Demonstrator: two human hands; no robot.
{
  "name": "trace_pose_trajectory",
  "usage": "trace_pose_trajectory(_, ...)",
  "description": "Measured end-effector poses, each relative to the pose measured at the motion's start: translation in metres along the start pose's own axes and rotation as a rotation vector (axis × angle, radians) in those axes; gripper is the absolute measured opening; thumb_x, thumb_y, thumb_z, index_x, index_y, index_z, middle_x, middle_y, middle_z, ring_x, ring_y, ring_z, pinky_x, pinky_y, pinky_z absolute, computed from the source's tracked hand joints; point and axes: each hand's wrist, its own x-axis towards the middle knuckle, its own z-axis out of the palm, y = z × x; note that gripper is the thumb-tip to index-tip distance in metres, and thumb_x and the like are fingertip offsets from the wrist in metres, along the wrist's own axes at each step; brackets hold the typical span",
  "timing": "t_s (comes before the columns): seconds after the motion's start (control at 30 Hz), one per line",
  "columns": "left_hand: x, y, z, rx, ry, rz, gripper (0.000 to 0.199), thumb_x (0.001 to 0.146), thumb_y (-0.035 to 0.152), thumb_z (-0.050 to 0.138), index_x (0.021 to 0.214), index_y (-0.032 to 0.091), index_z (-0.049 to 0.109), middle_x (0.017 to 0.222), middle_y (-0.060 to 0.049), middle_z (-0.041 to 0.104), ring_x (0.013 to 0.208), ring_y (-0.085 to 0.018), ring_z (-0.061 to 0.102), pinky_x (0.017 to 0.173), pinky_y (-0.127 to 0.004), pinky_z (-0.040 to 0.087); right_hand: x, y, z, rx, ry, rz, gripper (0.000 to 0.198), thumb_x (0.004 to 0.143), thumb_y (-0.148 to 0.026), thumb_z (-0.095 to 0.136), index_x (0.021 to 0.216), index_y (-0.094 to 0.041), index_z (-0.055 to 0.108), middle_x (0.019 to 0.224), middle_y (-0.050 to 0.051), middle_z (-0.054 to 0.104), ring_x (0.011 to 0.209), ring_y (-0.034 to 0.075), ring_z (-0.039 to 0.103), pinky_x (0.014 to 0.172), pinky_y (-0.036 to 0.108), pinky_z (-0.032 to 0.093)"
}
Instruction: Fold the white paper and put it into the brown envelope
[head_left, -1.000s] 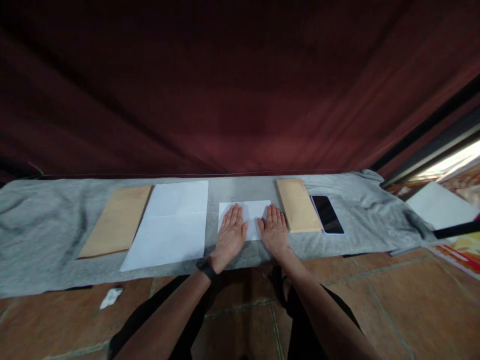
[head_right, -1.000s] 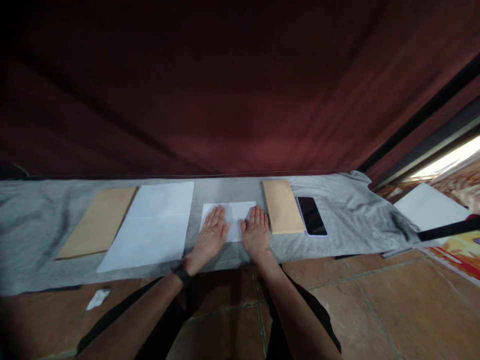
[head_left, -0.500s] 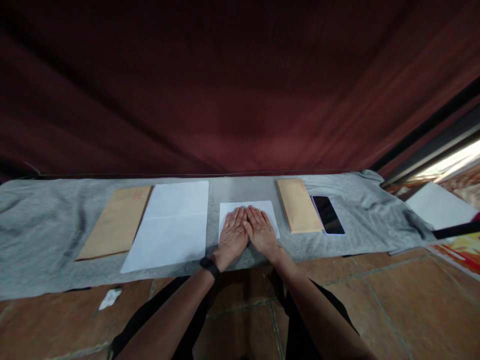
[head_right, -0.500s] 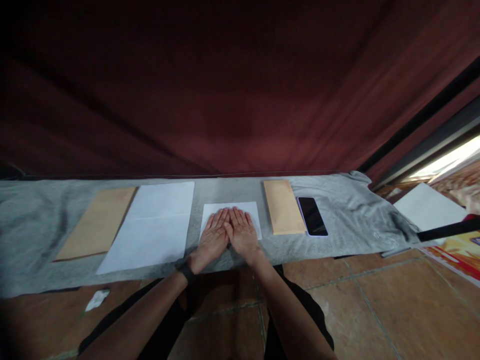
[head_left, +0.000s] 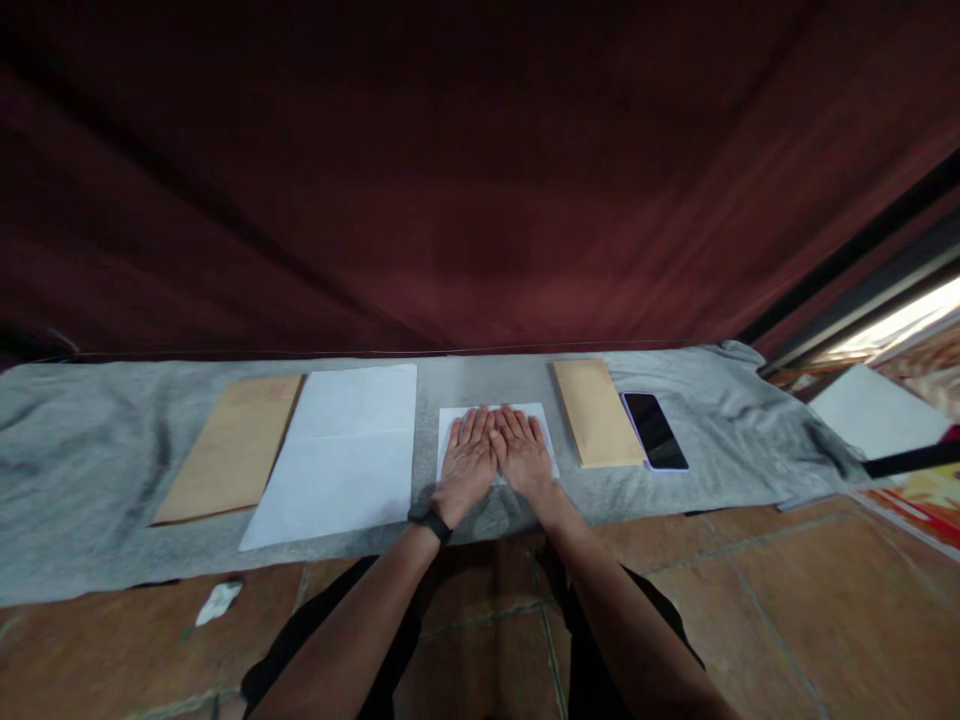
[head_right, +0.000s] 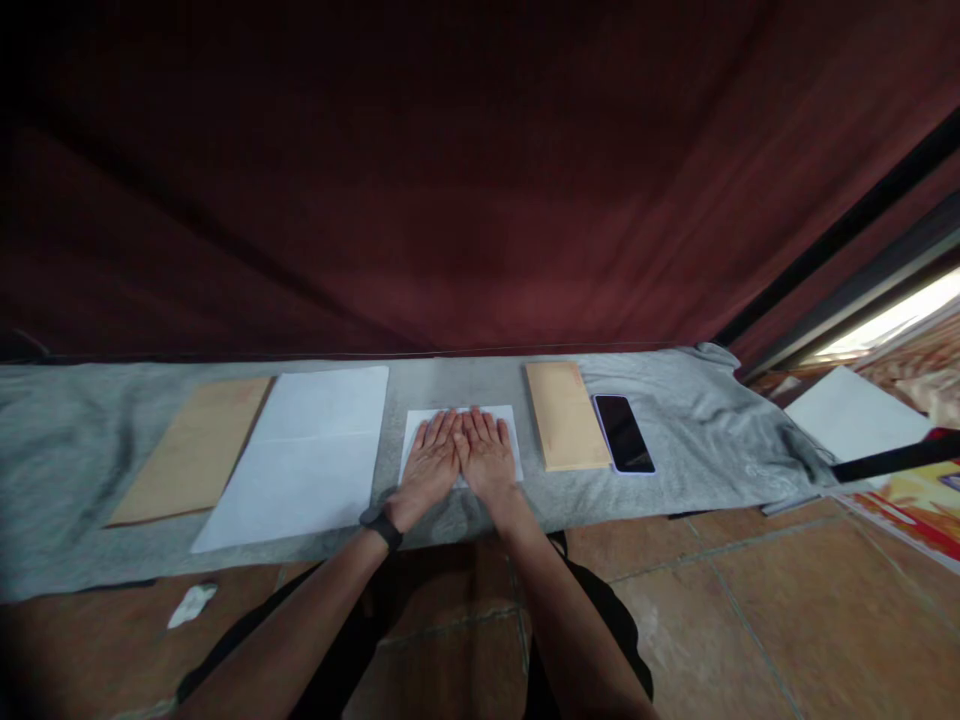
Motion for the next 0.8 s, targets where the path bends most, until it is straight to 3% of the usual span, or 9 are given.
trace_pose_trajectory(0.4, 0.011, 0.0, -0.004, 0.002, -0.05, -0.061, 0.057, 0.103, 0.025, 0.019, 0.158, 0.016, 0.031, 0.165, -0.007, 0.031, 0.155, -0.027, 0.018, 0.126, -0.051, 0.014, 0.009, -0.004, -0.002, -0.013, 0.006, 0.086, 0.053, 0.108, -0.041, 0.023, 0.154, -0.02, 0.042, 0.163, 0.007, 0.033, 0.15, 0.028, 0.031, 0.123, 0.051, 0.017)
trace_pose_trajectory(0.8, 0.009, -0.007, -0.003, -0.027, 0.06, -0.061, 0.055, 0.103, 0.029, 0.025, 0.154, 0.017, 0.039, 0.162, -0.007, 0.037, 0.155, -0.026, 0.019, 0.125, -0.054, 0.016, 0.005, 0.003, 0.005, -0.062, 0.118, 0.101, 0.053, 0.107, -0.041, 0.034, 0.153, -0.017, 0.042, 0.161, 0.014, 0.035, 0.149, 0.032, 0.034, 0.12, 0.054, 0.023)
